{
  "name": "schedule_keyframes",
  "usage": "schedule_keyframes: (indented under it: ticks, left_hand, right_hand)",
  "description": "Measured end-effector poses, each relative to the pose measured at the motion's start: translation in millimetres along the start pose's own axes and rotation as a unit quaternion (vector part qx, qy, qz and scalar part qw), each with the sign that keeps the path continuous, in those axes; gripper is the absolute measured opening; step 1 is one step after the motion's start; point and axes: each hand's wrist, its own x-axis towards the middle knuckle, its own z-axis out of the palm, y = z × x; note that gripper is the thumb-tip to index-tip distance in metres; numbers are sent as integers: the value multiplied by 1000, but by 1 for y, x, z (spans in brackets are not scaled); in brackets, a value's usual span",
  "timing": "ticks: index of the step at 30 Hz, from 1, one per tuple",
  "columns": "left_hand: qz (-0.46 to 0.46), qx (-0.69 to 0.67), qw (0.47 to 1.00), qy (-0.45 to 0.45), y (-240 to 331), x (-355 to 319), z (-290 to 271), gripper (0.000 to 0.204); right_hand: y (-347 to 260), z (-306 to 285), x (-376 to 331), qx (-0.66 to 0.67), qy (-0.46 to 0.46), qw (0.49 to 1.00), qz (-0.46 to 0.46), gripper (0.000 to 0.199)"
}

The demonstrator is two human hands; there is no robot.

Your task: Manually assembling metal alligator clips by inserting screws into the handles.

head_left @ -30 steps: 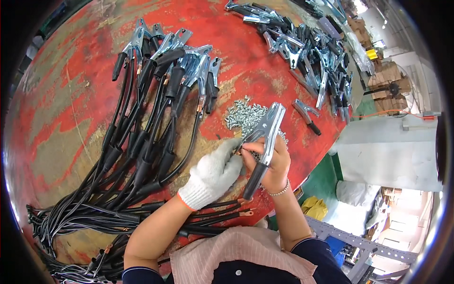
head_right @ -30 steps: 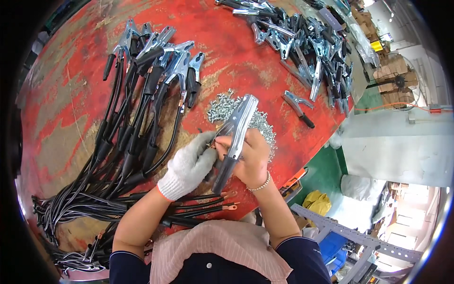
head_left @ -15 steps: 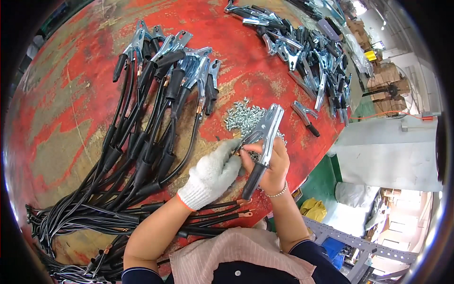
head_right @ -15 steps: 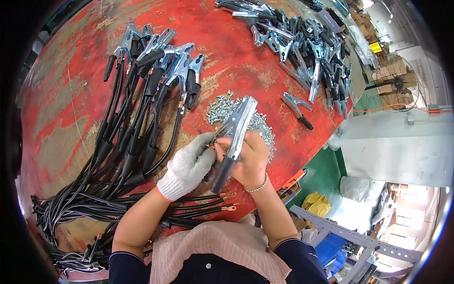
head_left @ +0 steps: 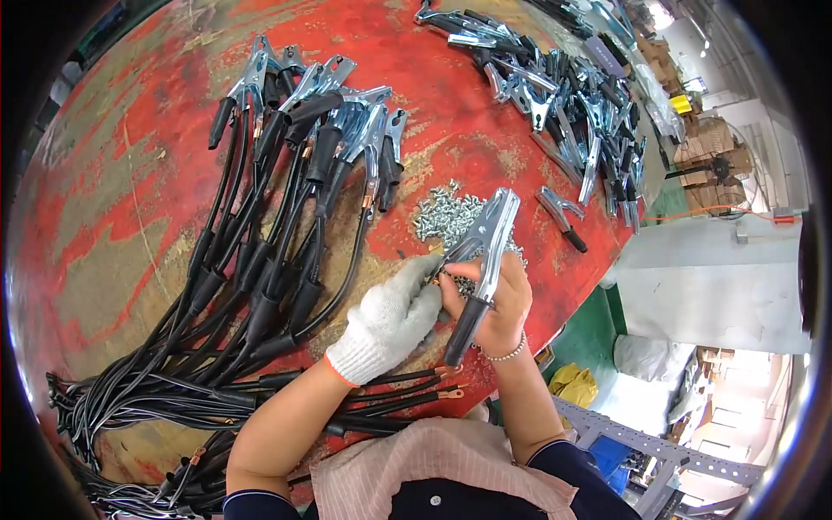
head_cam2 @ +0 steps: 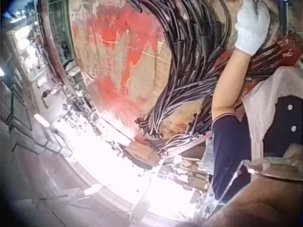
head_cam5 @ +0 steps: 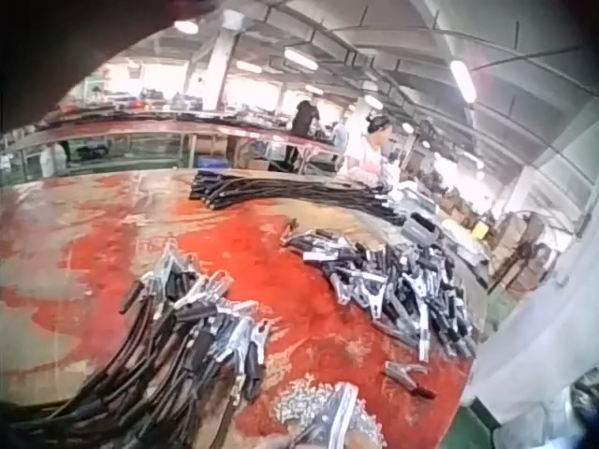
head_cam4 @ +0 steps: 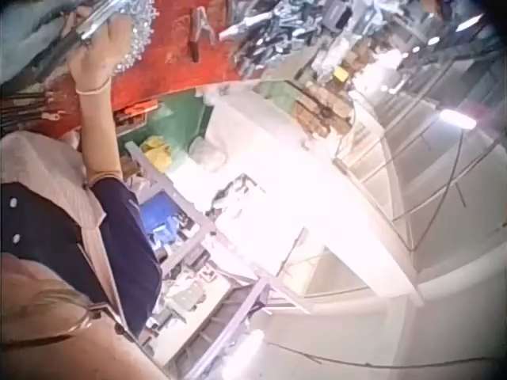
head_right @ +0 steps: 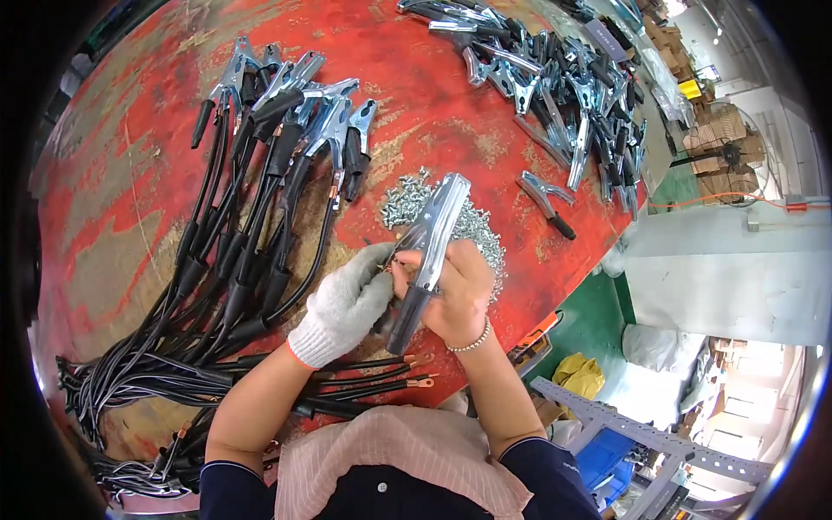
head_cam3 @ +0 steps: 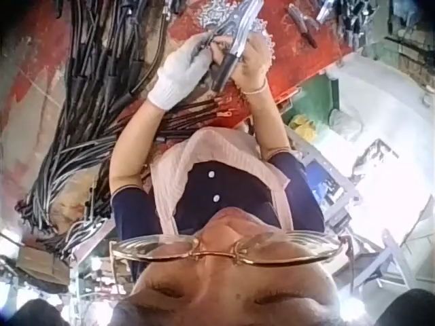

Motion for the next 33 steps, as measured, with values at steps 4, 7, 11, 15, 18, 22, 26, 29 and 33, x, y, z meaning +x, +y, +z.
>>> schedule_keyframes:
  ticks: [4, 7, 11, 15, 18, 22, 26, 29, 33]
  left_hand:
    - [37, 13, 999, 7, -11, 3, 0, 35]
    - [49, 25, 998, 19, -11, 2, 1, 35]
    - [-25, -18, 1000, -2, 2, 1, 1, 36]
    - [-29, -18, 999, -6, 7, -1, -1, 36]
    - [-35, -11, 999, -10, 5, 0, -1, 37]
    - [-51, -9, 999, -13, 7, 0, -1, 38]
    - [-36, -4, 999, -8, 4, 1, -1, 38]
    - [2, 8, 1000, 3, -10, 3, 0, 37]
    - [-28, -8, 1000, -3, 2, 0, -1, 36]
  right_hand:
    - [0, 2, 0, 4, 9, 1000, 2, 27]
    - [0, 2, 1, 3, 6, 1000, 0, 26]
    - [2, 0, -1, 0, -4, 1000, 9, 27]
    - [1, 0, 0, -4, -4, 1000, 12, 27]
    - [1, -1, -1, -1, -3, 1000, 18, 27]
    - [3, 1, -3, -4, -7, 1000, 23, 27]
    - [1, 0, 1, 6, -6, 1000, 19, 26]
    - [1, 2, 1, 12, -6, 1000, 22, 26]
    - [1, 1, 1, 5, -11, 1000, 26, 26]
